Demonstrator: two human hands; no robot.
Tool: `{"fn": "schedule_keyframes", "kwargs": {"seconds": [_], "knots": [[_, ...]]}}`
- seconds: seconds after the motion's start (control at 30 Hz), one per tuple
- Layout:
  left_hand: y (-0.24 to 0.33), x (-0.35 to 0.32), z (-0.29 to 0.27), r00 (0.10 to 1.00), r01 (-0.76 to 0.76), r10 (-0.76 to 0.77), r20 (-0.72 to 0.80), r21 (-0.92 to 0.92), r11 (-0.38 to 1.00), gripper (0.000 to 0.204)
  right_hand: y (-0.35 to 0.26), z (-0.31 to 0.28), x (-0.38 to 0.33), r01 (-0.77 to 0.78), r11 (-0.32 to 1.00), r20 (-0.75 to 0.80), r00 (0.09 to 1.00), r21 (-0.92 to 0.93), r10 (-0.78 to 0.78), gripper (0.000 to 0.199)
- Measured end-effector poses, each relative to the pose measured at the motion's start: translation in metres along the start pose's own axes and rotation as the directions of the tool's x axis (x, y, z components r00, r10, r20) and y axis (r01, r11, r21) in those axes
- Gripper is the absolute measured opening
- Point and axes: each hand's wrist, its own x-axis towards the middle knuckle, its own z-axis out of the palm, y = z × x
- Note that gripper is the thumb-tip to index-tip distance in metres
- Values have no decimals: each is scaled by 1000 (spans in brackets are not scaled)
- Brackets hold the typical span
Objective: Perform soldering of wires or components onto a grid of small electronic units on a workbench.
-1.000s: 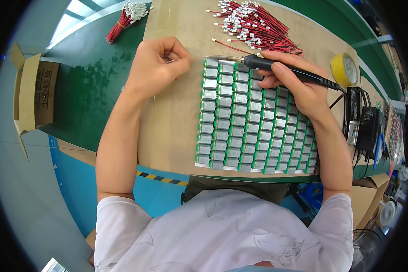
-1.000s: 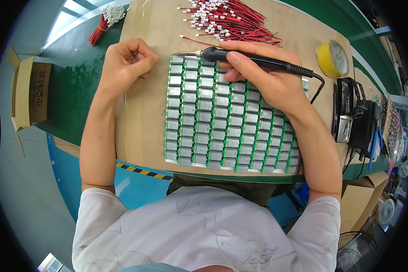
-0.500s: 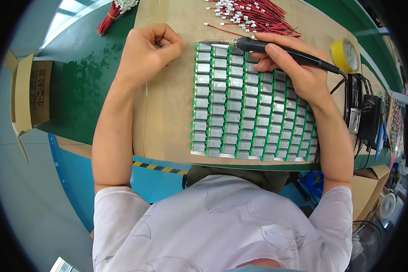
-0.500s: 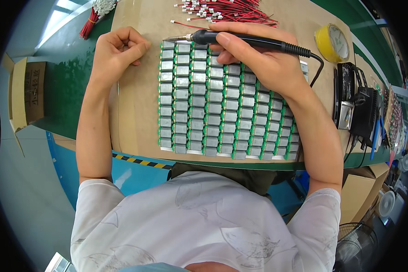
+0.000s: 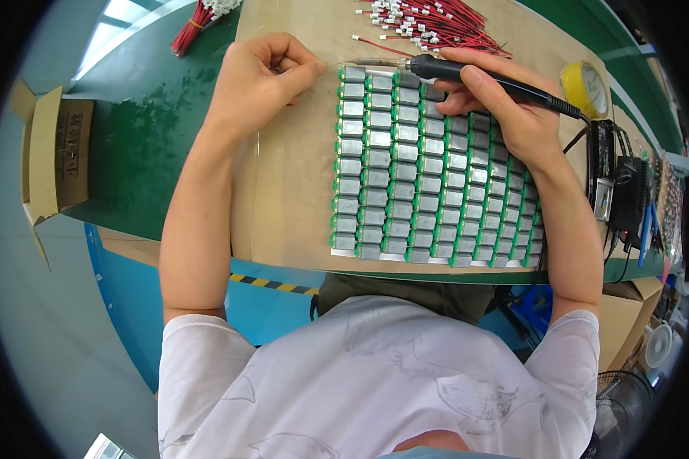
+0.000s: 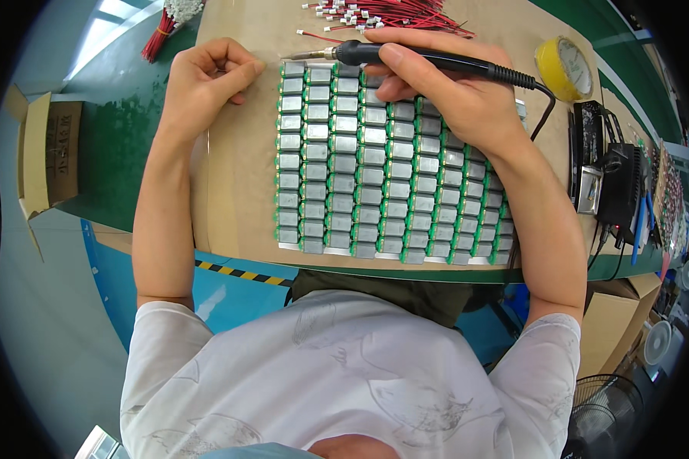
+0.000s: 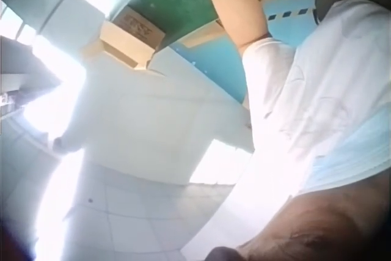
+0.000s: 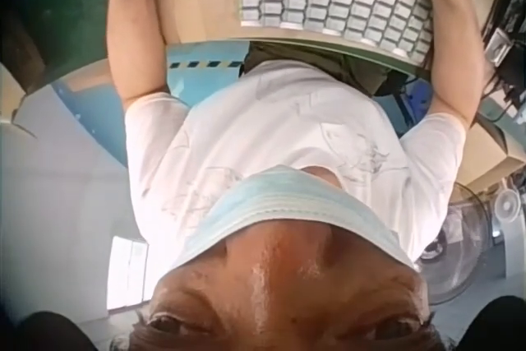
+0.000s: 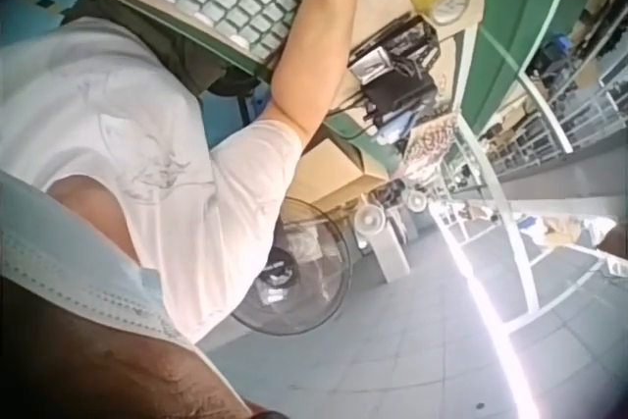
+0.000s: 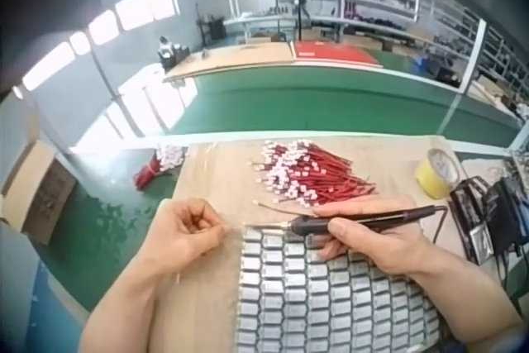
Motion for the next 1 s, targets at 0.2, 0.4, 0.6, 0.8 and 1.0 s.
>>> {"fn": "schedule_keyframes", "kwargs": {"seconds": [0.2,0.4,0.6,0.8,1.0], "knots": [[-10,0,-4,996,-55,52,-67,-40,998,21,-4,5,7,-1,998,-50,999,-61,-2,26],[-1,15,-3,987,-23,4,-163,-115,993,18,-36,-6,-2,199,974,-63,977,-108,-206,30],[-4,23,-1,986,-157,141,-94,-191,969,15,-45,-11,-9,90,988,-86,991,-129,-101,32],[-7,14,1,960,-219,224,-169,46,975,14,-24,-5,-12,43,998,-61,997,-53,-46,29],[-11,12,-15,997,-70,67,-23,-152,986,13,-13,-2,-11,46,999,-40,998,17,-45,35]]}}
